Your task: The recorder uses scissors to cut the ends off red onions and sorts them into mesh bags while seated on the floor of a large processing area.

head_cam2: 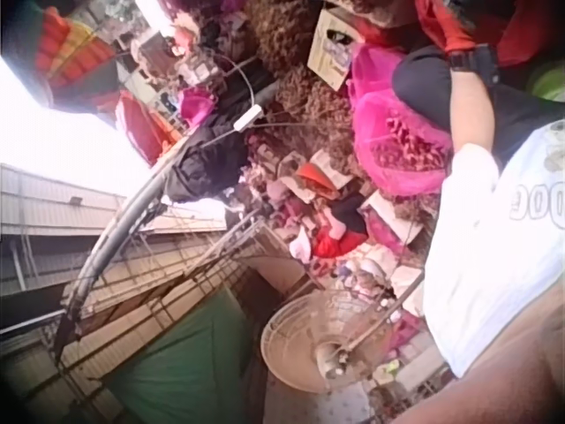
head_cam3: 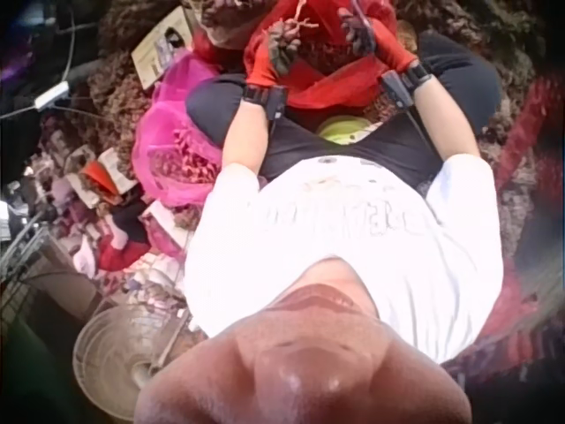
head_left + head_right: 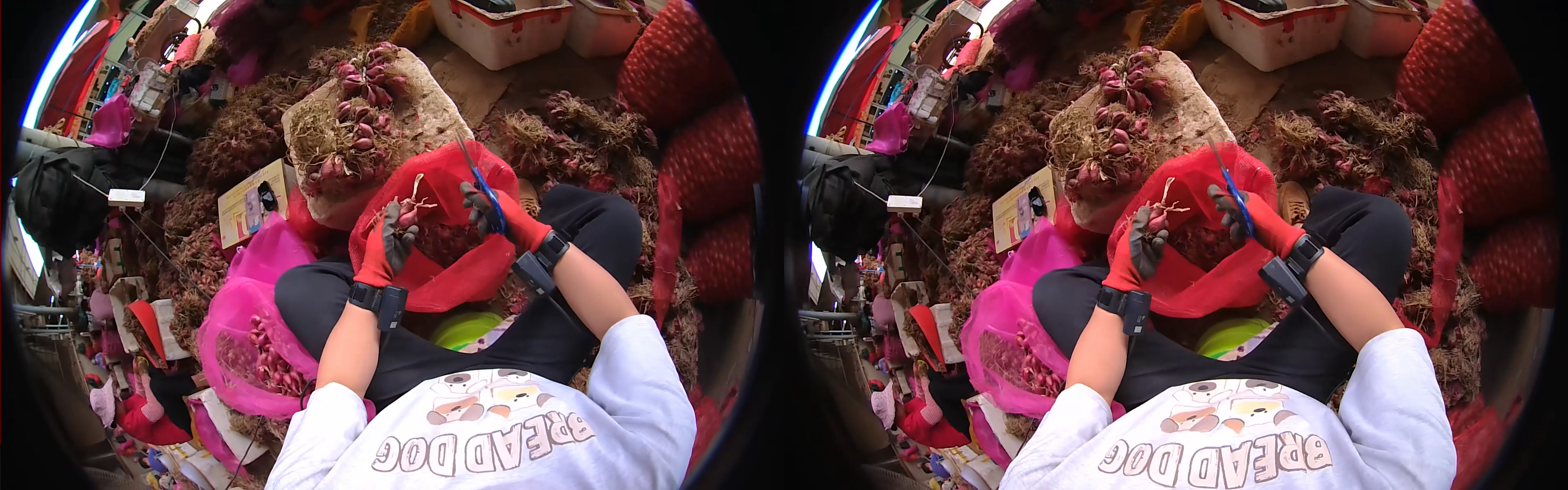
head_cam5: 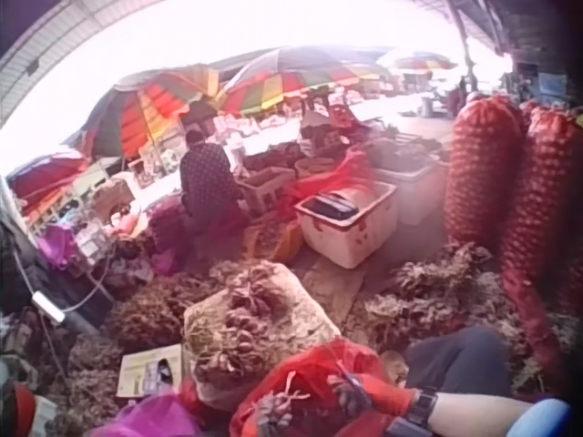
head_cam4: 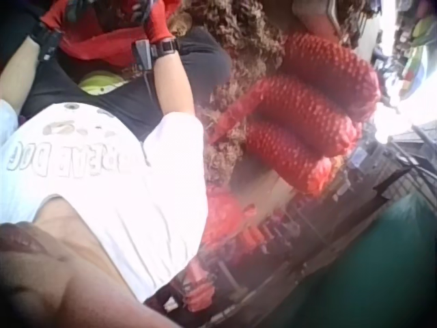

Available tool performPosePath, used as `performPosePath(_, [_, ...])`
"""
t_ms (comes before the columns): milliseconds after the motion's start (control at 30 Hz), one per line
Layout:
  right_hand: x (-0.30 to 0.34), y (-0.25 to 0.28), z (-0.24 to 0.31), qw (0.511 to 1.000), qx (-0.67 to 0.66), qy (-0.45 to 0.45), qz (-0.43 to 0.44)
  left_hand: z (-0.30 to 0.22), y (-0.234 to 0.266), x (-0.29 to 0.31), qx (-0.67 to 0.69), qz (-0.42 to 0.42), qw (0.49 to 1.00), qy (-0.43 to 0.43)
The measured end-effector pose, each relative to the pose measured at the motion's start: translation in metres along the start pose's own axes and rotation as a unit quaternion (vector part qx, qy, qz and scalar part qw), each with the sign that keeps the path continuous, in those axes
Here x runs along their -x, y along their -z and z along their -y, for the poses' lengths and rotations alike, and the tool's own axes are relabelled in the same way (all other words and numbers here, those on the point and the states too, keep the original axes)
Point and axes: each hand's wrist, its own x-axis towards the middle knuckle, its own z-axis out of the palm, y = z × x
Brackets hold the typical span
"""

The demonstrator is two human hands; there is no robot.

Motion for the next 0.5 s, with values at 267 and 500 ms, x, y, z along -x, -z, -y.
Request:
performPosePath(267, [0.047,-0.014,-0.034,0.967,0.196,-0.114,0.117,-0.017,0.009,0.001,0.221,0.069,0.967,0.108])
performPosePath(500, [0.049,-0.026,-0.032,0.962,0.198,-0.161,0.099,-0.009,-0.002,0.005,0.178,0.053,0.981,0.056])
